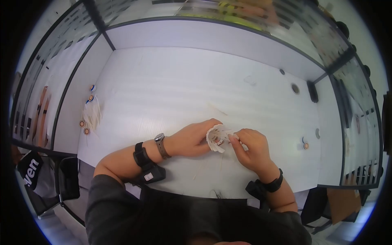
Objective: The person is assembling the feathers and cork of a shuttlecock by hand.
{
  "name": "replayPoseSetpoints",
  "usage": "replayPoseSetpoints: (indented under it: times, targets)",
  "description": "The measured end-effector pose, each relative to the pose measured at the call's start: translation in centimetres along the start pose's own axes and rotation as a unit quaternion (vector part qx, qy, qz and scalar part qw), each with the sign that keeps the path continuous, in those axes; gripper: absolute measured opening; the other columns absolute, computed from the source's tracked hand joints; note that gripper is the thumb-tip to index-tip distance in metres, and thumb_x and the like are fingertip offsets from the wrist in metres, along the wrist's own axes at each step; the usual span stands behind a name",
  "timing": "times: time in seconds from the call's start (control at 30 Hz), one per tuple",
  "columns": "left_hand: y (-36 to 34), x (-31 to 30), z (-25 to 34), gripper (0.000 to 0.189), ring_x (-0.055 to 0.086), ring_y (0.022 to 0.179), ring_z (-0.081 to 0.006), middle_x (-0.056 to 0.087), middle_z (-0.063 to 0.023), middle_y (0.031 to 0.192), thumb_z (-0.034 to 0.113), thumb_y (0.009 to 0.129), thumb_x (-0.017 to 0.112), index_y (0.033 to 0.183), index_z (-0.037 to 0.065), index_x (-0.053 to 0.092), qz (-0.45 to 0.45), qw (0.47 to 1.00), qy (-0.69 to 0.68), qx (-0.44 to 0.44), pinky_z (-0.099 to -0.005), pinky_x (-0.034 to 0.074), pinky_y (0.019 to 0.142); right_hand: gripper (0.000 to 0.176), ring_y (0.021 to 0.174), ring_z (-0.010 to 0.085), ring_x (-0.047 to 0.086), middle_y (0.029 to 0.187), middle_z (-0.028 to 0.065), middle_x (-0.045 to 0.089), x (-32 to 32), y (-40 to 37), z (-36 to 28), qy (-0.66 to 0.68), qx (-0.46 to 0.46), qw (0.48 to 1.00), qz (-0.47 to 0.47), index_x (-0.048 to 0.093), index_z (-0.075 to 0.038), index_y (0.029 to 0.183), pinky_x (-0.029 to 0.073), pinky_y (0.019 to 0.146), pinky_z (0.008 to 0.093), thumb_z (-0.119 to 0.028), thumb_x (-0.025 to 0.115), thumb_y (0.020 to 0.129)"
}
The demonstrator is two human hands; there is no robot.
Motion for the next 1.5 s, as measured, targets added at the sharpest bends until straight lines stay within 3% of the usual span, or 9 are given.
replayPoseSetpoints:
  times: [0.23,0.33,0.5,0.6,0.73,0.97,1.27,1.5]
  targets:
    - [-0.1,-0.1,0.5,0.039,0.064,0.088,-0.0170,0.066,-0.0054,0.102,0.019,0.090,0.068,0.123,0.008,0.050,-0.004,1.000,-0.017,-0.002,-0.0300,0.051,0.079,0.011,0.056,0.0267,0.056,0.064,0.0081,0.059,0.2,-0.2,-0.4,0.003,-0.025,1.000,-0.006,0.063,-0.006,0.076,0.042,0.052,0.0367,-0.008,0.068,0.086]
    - [-0.1,0.0,0.2,0.037,0.063,0.092,-0.0297,0.063,-0.0099,0.104,0.023,0.089,0.067,0.119,0.009,0.052,-0.001,0.999,-0.028,-0.024,-0.0371,0.050,0.080,0.010,0.055,0.0259,0.056,0.064,0.0073,0.058,0.1,-0.1,-0.7,0.004,-0.040,0.999,0.002,0.063,-0.006,0.077,0.042,0.051,0.0363,-0.007,0.068,0.085]
    - [-0.1,0.0,0.2,0.037,0.064,0.092,-0.0299,0.063,-0.0096,0.104,0.024,0.089,0.067,0.120,0.010,0.051,-0.010,0.999,-0.025,-0.022,-0.0371,0.050,0.079,0.008,0.054,0.0252,0.055,0.064,0.0068,0.059,0.1,0.0,-1.1,-0.008,-0.052,0.999,-0.005,0.063,-0.006,0.077,0.041,0.050,0.0361,-0.007,0.068,0.083]
    - [-0.1,-0.1,0.2,0.036,0.063,0.091,-0.0303,0.062,-0.0095,0.105,0.023,0.090,0.066,0.119,0.009,0.051,-0.006,1.000,-0.022,-0.008,-0.0374,0.050,0.079,0.006,0.059,0.0301,0.060,0.072,0.0134,0.064,0.2,0.1,-1.1,-0.006,-0.037,0.999,-0.030,0.062,-0.001,0.078,0.045,0.055,0.0365,0.000,0.067,0.081]
    - [-0.1,-0.3,0.6,0.033,0.065,0.085,-0.0228,0.065,-0.0073,0.096,0.019,0.091,0.067,0.117,0.008,0.050,0.000,1.000,0.019,0.006,-0.0331,0.050,0.076,0.004,0.055,0.0254,0.057,0.066,0.0079,0.061,-0.1,0.0,-1.2,-0.007,-0.049,0.999,0.008,0.065,-0.005,0.080,0.043,0.052,0.0356,-0.004,0.069,0.081]
    - [-0.1,-0.3,0.4,0.026,0.061,0.084,-0.0274,0.060,-0.0078,0.095,0.021,0.087,0.069,0.105,0.008,0.054,0.003,0.999,0.026,0.032,-0.0350,0.048,0.074,0.010,0.054,0.0241,0.057,0.066,0.0073,0.061,-0.3,-0.1,-1.3,-0.021,-0.047,0.999,0.015,0.064,-0.004,0.087,0.042,0.051,0.0345,-0.001,0.069,0.078]
    - [-0.1,0.0,0.3,0.030,0.061,0.086,-0.0291,0.060,-0.0082,0.096,0.019,0.086,0.070,0.109,0.009,0.053,0.007,0.999,0.040,0.028,-0.0364,0.049,0.074,0.011,0.052,0.0232,0.056,0.064,0.0069,0.060,-0.5,-0.1,-1.4,-0.021,-0.063,0.998,0.018,0.064,-0.004,0.087,0.041,0.050,0.0342,0.000,0.069,0.077]
    - [0.0,0.0,0.2,0.037,0.066,0.090,-0.0237,0.066,-0.0084,0.104,0.019,0.089,0.069,0.122,0.008,0.053,0.009,1.000,0.022,0.020,-0.0337,0.052,0.080,0.009,0.052,0.0227,0.055,0.063,0.0059,0.060,-0.6,-0.1,-1.4,-0.023,-0.051,0.998,0.024,0.064,-0.005,0.084,0.040,0.050,0.0334,-0.001,0.070,0.077]
Point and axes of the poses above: each hand's wrist, its own y-axis towards the middle knuckle, its own x-axis out of the palm, z = x × y, the point moved 9 cm from there along y, towards the middle knuckle
